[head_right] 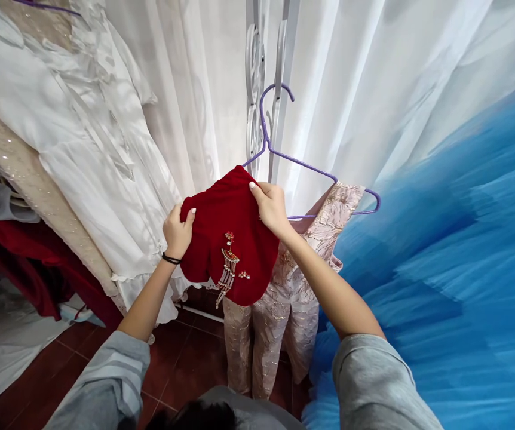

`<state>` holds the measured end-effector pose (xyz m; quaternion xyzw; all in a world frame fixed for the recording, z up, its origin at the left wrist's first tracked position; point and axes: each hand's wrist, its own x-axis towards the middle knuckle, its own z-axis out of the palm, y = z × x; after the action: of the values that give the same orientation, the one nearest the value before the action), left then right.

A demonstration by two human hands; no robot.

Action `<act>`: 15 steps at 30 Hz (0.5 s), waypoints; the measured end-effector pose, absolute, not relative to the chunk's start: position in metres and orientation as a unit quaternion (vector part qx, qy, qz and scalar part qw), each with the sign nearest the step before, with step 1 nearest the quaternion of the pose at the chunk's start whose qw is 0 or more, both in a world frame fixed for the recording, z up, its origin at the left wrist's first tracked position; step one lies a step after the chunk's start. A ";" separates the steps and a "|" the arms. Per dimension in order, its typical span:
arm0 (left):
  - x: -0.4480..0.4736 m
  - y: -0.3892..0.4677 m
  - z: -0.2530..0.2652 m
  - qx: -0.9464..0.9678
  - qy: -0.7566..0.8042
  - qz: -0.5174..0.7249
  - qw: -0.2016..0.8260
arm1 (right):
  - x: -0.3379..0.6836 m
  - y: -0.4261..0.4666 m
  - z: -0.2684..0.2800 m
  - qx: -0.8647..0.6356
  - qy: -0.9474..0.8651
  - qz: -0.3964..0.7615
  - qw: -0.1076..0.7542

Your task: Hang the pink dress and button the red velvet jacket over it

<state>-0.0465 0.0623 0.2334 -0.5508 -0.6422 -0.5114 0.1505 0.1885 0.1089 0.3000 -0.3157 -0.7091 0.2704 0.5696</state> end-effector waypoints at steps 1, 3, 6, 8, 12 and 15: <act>-0.048 0.060 0.231 -0.535 -0.660 -0.505 0.150 | 0.188 0.112 0.299 -0.320 -0.705 0.263 0.576; -0.049 0.056 0.231 -0.525 -0.662 -0.511 0.157 | 0.187 0.115 0.298 -0.331 -0.712 0.241 0.570; -0.043 0.051 0.252 -0.558 -0.605 -0.533 0.195 | 0.189 0.113 0.297 -0.340 -0.734 0.244 0.535; -0.028 0.052 0.277 -0.601 -0.565 -0.527 0.204 | 0.189 0.111 0.297 -0.337 -0.740 0.257 0.523; 0.014 0.065 0.328 -0.701 -0.539 -0.457 0.098 | 0.182 0.105 0.298 -0.344 -0.747 0.237 0.516; 0.038 0.079 0.346 -0.704 -0.564 -0.423 0.085 | 0.193 0.096 0.308 -0.356 -0.778 0.191 0.480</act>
<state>0.0379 0.0794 0.3458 -0.7041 -0.5641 -0.4228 0.0847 0.1934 0.0956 0.3083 -0.3562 -0.7785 0.1909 0.4803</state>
